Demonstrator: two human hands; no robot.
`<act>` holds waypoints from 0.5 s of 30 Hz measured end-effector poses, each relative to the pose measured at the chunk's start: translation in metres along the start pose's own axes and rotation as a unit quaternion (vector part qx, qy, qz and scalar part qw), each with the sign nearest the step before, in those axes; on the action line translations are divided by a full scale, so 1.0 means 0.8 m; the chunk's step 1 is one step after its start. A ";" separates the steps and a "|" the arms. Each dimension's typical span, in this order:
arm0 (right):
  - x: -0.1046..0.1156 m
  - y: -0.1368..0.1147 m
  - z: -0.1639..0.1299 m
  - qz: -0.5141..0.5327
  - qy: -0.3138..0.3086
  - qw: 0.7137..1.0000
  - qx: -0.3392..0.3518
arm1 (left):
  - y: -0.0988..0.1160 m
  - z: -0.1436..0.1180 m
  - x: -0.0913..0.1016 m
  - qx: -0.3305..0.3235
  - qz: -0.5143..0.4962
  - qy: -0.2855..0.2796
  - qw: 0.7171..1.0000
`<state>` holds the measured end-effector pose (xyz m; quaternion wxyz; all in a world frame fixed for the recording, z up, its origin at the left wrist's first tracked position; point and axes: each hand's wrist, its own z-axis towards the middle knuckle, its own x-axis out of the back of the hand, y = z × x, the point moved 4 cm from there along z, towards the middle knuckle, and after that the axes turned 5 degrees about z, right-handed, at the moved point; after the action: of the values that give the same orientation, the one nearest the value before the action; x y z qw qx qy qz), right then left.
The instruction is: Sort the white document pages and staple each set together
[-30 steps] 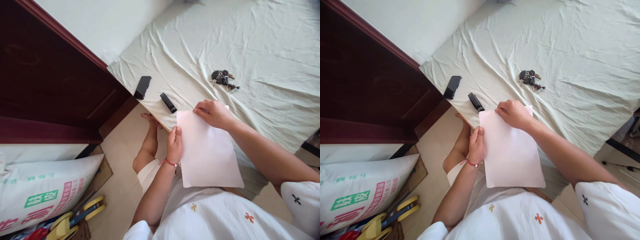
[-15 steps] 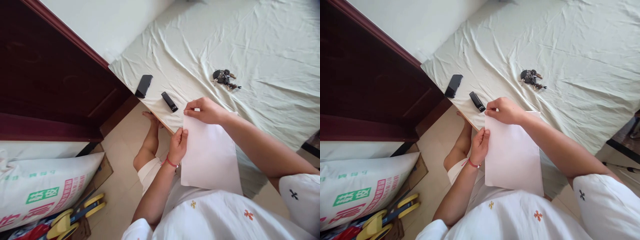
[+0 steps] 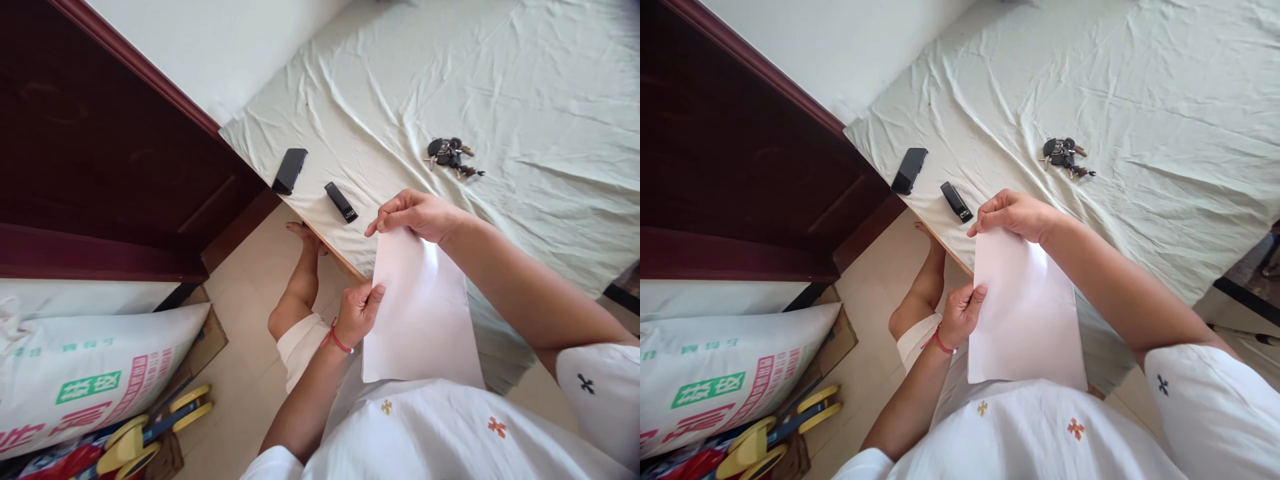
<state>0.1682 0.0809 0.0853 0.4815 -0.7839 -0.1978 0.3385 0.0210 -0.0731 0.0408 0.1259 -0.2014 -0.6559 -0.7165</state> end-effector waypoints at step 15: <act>0.079 -0.015 -0.036 -0.382 0.045 0.921 0.066 | -0.034 -0.023 0.019 0.126 -0.054 0.058 0.989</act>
<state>0.2328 0.1089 0.0836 0.6334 -0.6295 -0.4374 0.1060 -0.0069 -0.0870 0.0222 0.1492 -0.1064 -0.7426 -0.6442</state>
